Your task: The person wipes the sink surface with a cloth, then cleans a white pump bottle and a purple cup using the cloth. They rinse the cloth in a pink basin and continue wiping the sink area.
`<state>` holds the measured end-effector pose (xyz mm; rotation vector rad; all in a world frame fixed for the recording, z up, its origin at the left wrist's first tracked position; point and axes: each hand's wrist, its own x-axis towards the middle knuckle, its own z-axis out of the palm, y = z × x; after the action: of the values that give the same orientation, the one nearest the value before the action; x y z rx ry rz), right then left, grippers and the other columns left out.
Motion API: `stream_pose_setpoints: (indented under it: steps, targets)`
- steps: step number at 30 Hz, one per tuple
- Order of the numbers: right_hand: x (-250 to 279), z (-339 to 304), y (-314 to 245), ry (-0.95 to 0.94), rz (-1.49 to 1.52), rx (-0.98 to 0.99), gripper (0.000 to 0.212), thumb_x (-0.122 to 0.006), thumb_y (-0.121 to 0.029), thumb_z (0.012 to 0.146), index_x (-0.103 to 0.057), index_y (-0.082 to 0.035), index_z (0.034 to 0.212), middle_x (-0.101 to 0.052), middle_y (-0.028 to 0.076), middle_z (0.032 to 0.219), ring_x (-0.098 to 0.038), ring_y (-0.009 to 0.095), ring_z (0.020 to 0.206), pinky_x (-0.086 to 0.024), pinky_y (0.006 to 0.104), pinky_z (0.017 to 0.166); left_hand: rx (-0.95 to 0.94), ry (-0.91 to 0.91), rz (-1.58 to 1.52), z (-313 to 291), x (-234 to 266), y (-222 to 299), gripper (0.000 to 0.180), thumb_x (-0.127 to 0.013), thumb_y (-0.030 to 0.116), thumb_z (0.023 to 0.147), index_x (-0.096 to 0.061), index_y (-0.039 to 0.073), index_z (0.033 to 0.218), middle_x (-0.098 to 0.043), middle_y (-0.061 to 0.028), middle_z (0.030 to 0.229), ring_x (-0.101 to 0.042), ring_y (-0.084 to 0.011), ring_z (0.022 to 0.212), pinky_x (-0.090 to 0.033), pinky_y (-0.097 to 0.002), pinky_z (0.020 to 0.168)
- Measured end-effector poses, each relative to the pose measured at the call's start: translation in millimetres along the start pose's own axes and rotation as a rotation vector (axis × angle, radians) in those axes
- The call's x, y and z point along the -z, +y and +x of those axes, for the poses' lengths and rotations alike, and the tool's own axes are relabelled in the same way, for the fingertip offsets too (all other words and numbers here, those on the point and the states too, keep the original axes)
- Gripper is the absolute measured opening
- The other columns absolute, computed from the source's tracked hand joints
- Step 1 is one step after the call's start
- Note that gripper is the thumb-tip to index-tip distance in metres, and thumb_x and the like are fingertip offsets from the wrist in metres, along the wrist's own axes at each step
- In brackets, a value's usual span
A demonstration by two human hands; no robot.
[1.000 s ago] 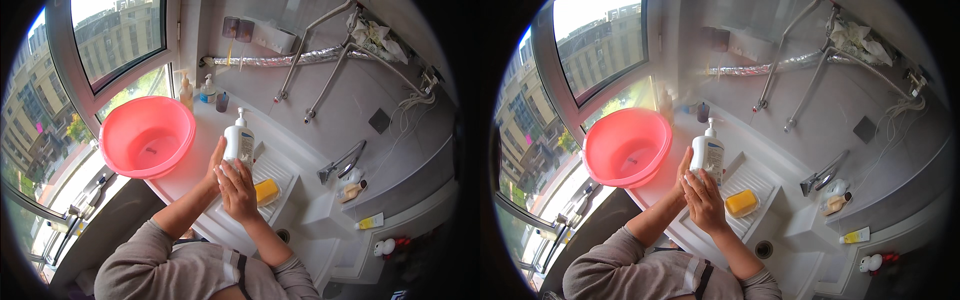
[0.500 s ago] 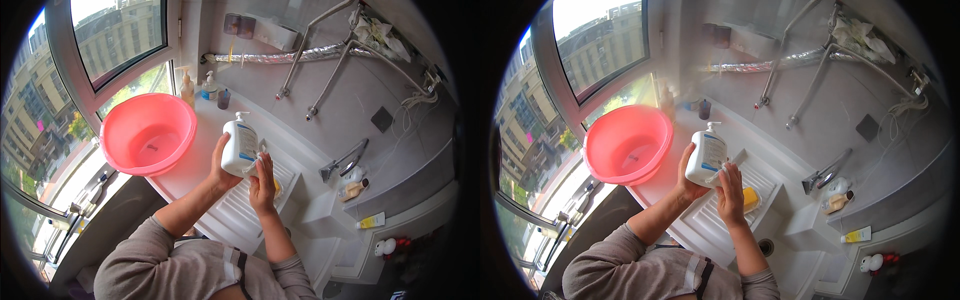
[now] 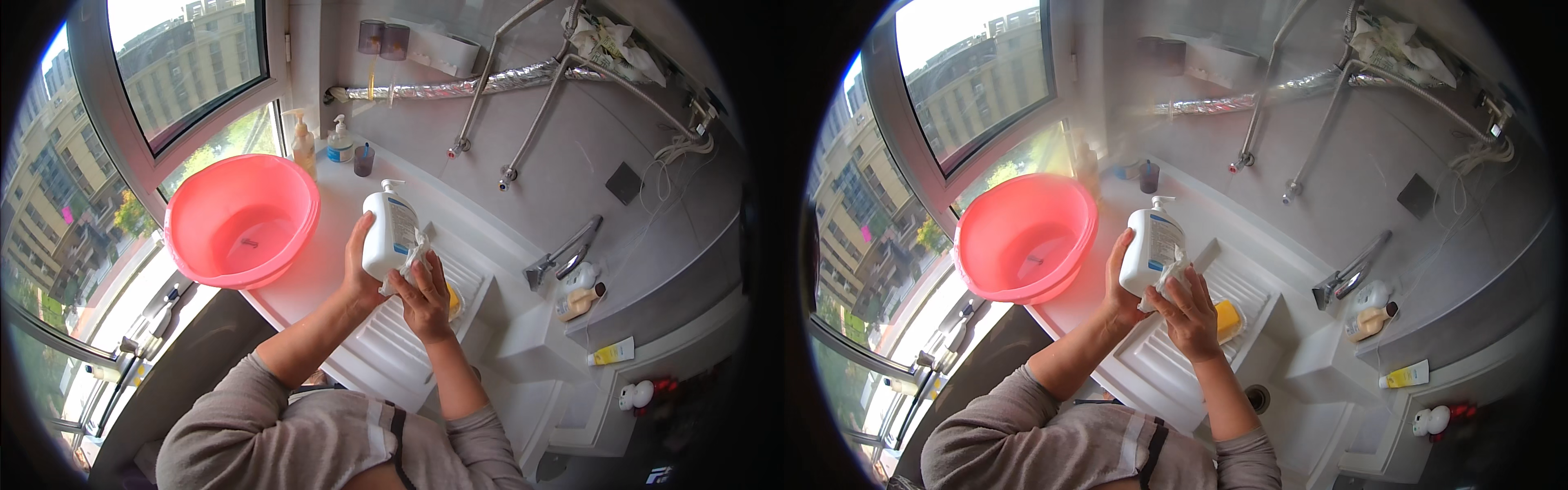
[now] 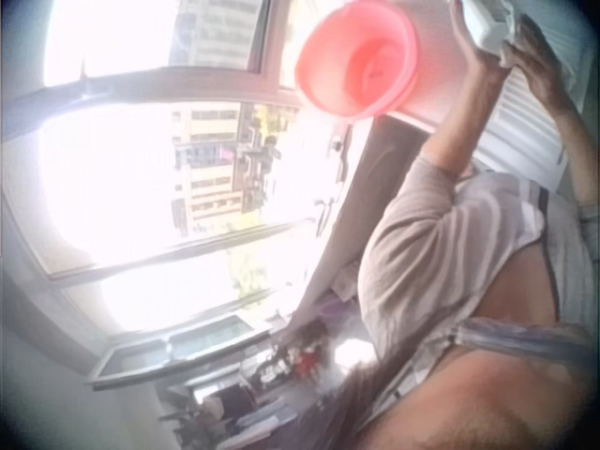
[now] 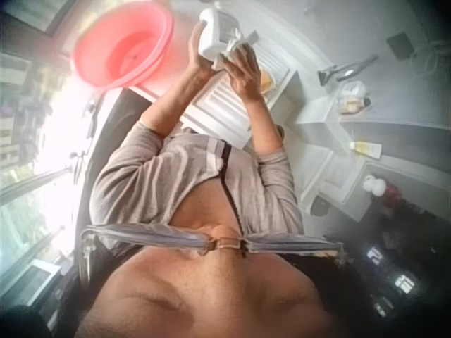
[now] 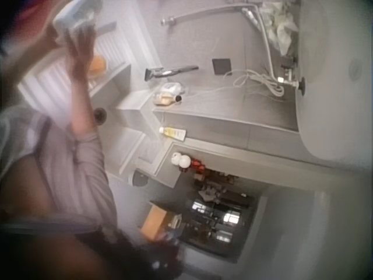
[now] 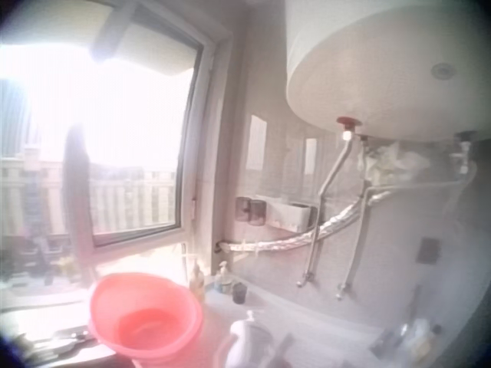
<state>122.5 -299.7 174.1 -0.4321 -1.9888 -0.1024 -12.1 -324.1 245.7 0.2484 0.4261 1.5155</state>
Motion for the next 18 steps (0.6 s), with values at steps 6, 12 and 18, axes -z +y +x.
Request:
stream_pose_setpoints:
  steps: [6,12,18]
  targets:
    - [10.7,-1.4,-2.9,-0.019,-0.026,0.02,0.04,-0.064,-0.01,0.085,-0.061,-0.02,0.124,-0.045,0.003,0.138,-0.049,0.04,0.121,-0.041,0.0538,0.101,0.03,-0.091,-0.098,5.1,7.4,-2.2,0.071,-0.049,0.056,0.085,-0.043,0.003,0.131,-0.056,-0.0181,0.114,-0.059,-0.0347,0.101,-0.049,-0.0454,0.089]
    - [22.6,35.2,-22.6,0.005,0.121,-0.047,0.037,-0.057,-0.013,0.091,-0.056,-0.009,0.128,-0.049,0.014,0.135,-0.045,0.042,0.125,-0.045,0.0536,0.095,0.076,-0.217,-0.014,-5.9,9.7,-5.4,0.074,-0.042,0.06,0.088,-0.042,0.002,0.134,-0.055,-0.0193,0.121,-0.056,-0.0333,0.109,-0.046,-0.0444,0.095]
    - [34.7,67.6,-23.4,-0.196,0.324,-0.239,0.058,-0.047,-0.028,0.096,-0.031,-0.001,0.145,-0.03,0.024,0.148,-0.026,0.042,0.138,-0.023,0.0484,0.113,-0.048,-0.227,0.269,-17.7,31.2,-19.7,0.062,-0.041,0.048,0.094,-0.035,0.007,0.14,-0.047,-0.0161,0.133,-0.05,-0.0303,0.12,-0.042,-0.0414,0.101]
